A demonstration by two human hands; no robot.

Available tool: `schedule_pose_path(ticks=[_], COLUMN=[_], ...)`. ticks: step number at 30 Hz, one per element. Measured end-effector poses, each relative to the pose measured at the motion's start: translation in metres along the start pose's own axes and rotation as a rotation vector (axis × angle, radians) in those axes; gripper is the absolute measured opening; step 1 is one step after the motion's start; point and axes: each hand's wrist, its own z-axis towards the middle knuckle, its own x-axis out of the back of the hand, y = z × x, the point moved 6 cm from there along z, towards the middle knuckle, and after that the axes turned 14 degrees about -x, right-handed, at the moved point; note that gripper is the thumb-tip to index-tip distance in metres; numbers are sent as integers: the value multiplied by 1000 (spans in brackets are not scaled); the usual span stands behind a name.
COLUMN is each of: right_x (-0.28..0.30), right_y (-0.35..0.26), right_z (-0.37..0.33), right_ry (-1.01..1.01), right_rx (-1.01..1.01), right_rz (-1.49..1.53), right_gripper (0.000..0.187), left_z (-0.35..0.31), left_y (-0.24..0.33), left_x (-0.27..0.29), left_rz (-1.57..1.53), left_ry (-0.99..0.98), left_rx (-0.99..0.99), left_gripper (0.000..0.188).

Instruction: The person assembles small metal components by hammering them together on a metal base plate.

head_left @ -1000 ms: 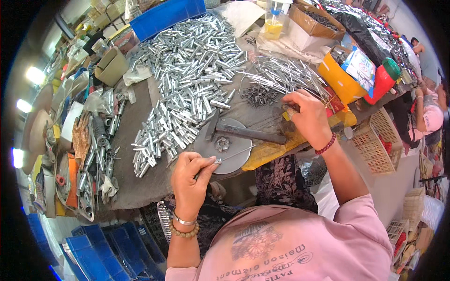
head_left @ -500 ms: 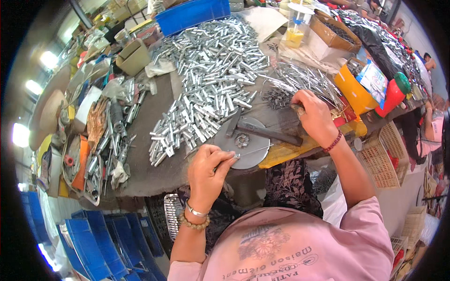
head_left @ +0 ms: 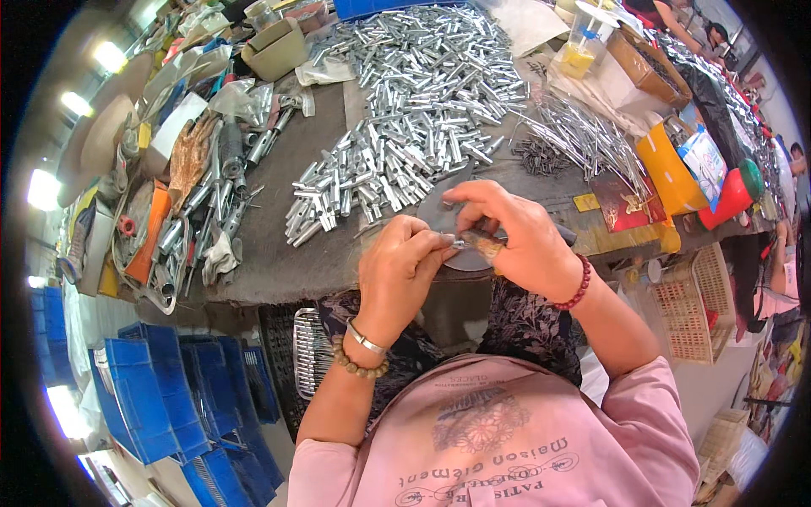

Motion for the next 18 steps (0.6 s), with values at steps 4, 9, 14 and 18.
schedule_pose_path(ticks=[4,9,14,18], right_x=[-1,-3,-3,-21], right_y=[4,-4,-18,-40], right_z=[-5,-2,2,-7], right_ry=[-36,-43,-68,-40], right_rx=[6,47,108,262], right_rz=[-40,-127,-227,-555], right_gripper=[59,56,48,32], left_z=[0,0,2,-1], left_y=[-2,-4,-1,-3], left_x=[0,-1,-1,-2], left_rz=[-29,-39,-53,-10], left_ry=[8,1,20,-9], left_rx=[4,6,-1,-5], left_gripper=[15,15,14,16])
